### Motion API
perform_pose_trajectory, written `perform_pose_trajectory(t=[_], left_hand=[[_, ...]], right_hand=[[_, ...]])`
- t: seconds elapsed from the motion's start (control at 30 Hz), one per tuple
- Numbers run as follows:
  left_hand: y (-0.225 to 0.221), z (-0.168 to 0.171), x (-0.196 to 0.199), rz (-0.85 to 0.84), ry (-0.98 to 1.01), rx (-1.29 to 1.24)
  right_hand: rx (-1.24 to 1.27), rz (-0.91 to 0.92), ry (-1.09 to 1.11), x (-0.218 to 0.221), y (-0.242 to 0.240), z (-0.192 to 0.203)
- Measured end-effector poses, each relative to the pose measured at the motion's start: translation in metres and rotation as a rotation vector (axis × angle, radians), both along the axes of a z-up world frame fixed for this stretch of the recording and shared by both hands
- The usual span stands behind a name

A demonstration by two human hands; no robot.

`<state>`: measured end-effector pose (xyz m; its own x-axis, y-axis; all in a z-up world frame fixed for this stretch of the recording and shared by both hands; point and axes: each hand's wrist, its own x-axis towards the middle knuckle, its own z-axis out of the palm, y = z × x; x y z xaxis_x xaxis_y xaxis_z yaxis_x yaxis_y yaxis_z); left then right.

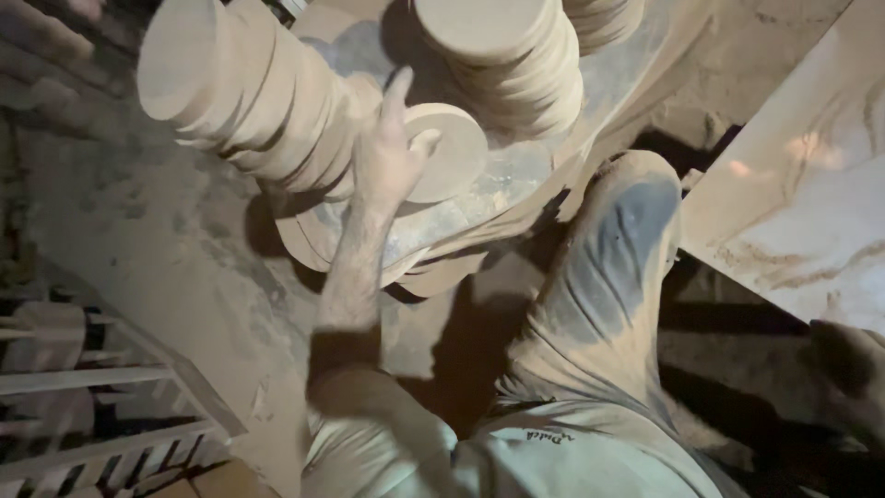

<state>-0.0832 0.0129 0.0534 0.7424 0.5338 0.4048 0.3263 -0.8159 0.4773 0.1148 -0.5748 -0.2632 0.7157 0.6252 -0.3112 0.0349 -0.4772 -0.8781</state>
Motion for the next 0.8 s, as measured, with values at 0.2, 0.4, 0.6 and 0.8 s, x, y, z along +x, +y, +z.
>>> perform_pose_trajectory(t=[0.2, 0.4, 0.6, 0.8], left_hand=[[-0.028, 0.024, 0.003, -0.258, -0.14, -0.028], [-0.082, 0.016, 0.084, -0.654, -0.241, -0.484], [-0.226, -0.036, 0.199, -0.921, 0.107, -0.728], [-0.332, -0.084, 0.251, -1.094, 0.143, -1.337]], right_hand=[[-0.233, 0.088, -0.432, -0.018, 0.032, 0.085], [-0.352, 0.065, -0.503, -0.022, 0.076, 0.197], [0.528, -0.247, -0.301, -0.018, 0.067, 0.2], [0.742, -0.804, 0.194, -0.013, 0.028, 0.171]])
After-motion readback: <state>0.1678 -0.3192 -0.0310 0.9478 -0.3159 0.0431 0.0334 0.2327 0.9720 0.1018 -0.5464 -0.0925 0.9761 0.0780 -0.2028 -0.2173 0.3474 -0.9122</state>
